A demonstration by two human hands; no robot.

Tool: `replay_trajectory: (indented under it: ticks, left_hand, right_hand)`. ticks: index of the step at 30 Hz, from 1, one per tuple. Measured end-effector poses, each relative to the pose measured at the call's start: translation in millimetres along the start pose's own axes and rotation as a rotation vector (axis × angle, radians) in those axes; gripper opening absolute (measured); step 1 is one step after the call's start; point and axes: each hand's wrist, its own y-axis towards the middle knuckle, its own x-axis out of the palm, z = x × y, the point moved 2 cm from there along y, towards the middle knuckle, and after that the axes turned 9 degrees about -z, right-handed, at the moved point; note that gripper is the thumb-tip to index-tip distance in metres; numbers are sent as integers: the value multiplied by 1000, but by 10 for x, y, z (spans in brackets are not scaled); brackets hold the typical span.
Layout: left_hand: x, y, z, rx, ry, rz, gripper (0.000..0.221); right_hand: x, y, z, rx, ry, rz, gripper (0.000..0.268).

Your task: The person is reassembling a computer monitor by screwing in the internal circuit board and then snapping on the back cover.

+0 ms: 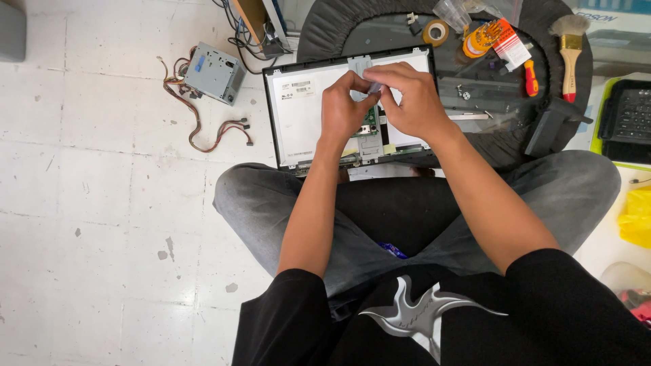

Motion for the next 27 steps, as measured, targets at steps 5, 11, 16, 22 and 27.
replay_trajectory:
  ticks: [5,11,16,22,27]
  left_hand:
    - [20,40,-19,5,20,32,28]
    - [-130,-13,-229,124,31,-85,42]
    - [-143,-12,-278,204,98,-216,36]
    - [-23,43,-413,38,214,-227,23]
    - [-5,36,-501,91,167,-121,31]
  right_hand:
    - [36,45,-57,25,66,130,21]
    - [-24,53,14,59,27,55,21]
    - [-58,44,9,89,-46,-67,27]
    - [-51,51,-45,131,100,-42,25]
    - [-19,43,-73,206,133,-16,28]
